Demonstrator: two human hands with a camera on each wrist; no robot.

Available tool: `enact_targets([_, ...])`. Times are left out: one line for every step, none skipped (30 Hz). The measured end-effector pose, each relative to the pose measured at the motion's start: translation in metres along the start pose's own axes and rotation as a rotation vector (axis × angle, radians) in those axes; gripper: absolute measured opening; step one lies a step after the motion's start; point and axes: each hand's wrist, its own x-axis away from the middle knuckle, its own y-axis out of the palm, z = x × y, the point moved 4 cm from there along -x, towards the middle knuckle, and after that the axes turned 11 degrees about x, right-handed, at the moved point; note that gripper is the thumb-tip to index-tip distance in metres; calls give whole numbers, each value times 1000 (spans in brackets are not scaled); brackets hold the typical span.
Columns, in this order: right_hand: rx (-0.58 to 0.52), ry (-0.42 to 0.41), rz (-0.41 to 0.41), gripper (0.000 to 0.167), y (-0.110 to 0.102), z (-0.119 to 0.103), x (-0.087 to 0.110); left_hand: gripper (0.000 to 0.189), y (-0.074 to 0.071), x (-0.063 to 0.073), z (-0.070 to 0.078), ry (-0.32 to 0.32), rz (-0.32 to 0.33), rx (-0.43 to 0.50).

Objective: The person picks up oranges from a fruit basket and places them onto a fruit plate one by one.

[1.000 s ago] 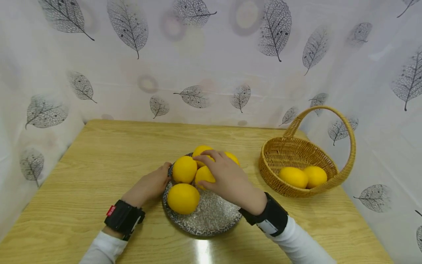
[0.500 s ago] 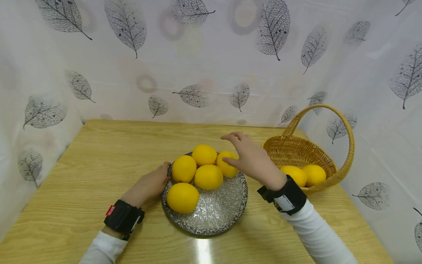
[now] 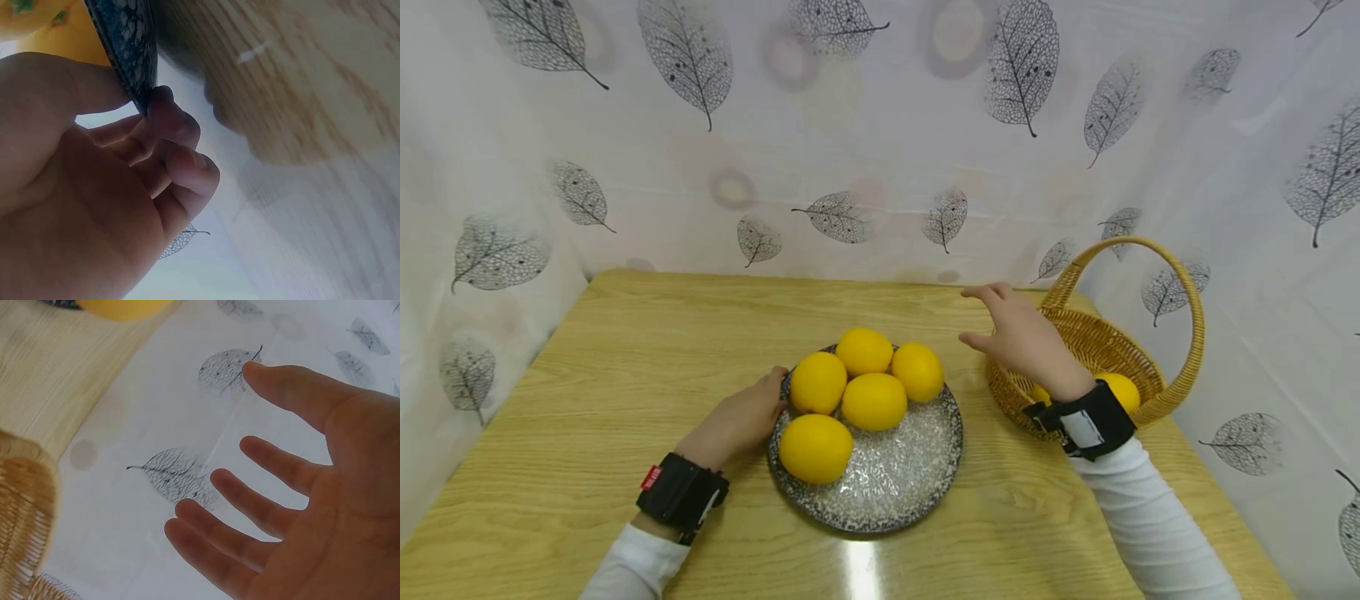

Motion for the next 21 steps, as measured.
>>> enact_targets([-4, 8, -3, 64, 0, 4, 0, 41, 0, 0, 0, 0, 2, -1])
enact_targets([-7, 16, -7, 64, 1, 8, -1, 41, 0, 0, 0, -3, 3, -1])
enact_targets([-8, 23, -14, 64, 1, 12, -1, 41, 0, 0, 0, 2, 4, -6])
enact_targets([-8, 31, -20, 64, 2, 16, -1, 41, 0, 0, 0, 5, 5, -8])
enact_targets([-9, 41, -26, 64, 2, 20, -1, 41, 0, 0, 0, 8, 6, -10])
enact_targets([-16, 47, -29, 64, 3, 24, -1, 40, 0, 1, 0, 9, 8, -11])
enact_targets([-20, 55, -34, 64, 3, 27, -1, 40, 0, 1, 0, 13, 9, -12])
enact_targets([-23, 63, -39, 64, 4, 31, -1, 40, 0, 1, 1, 15, 10, -15])
enact_targets([-26, 71, -45, 64, 4, 34, -1, 40, 0, 2, 1, 19, 11, -16])
enact_targets([-30, 79, -49, 65, 4, 38, -1, 39, 0, 2, 1, 19, 12, -13])
enact_targets([-31, 87, -54, 66, 5, 41, -1, 39, 0, 2, 1, 21, 11, -12])
enact_targets([-31, 92, -59, 67, 5, 45, 0, 39, 1, 2, 1, 23, 11, -13])
enact_targets([-31, 97, -66, 68, 6, 49, 0, 40, 1, 1, 0, 22, 10, -13])
enact_targets([-32, 103, -73, 68, 6, 53, 0, 40, 1, 1, 0, 21, 10, -11])
enact_targets([-35, 108, -77, 69, 7, 57, 1, 40, 1, 0, -1, 20, 11, -9])
enact_targets([-36, 112, -80, 69, 8, 61, 1, 41, 1, 0, -2, 19, 11, -10])
enact_targets([-36, 113, -81, 70, 9, 65, 2, 41, 1, -1, -2, 18, 11, -10])
enact_targets([-36, 114, -84, 70, 10, 68, 2, 41, 1, -1, -3, 14, 11, -10])
enact_targets([-36, 116, -84, 69, 11, 71, 3, 42, 1, -2, -4, 9, 12, -9])
enact_targets([-34, 120, -83, 69, 13, 74, 3, 41, 2, -2, -4, 8, 11, -10])
enact_targets([-32, 124, -86, 69, 15, 77, 4, 41, 1, -2, -4, 7, 11, -12])
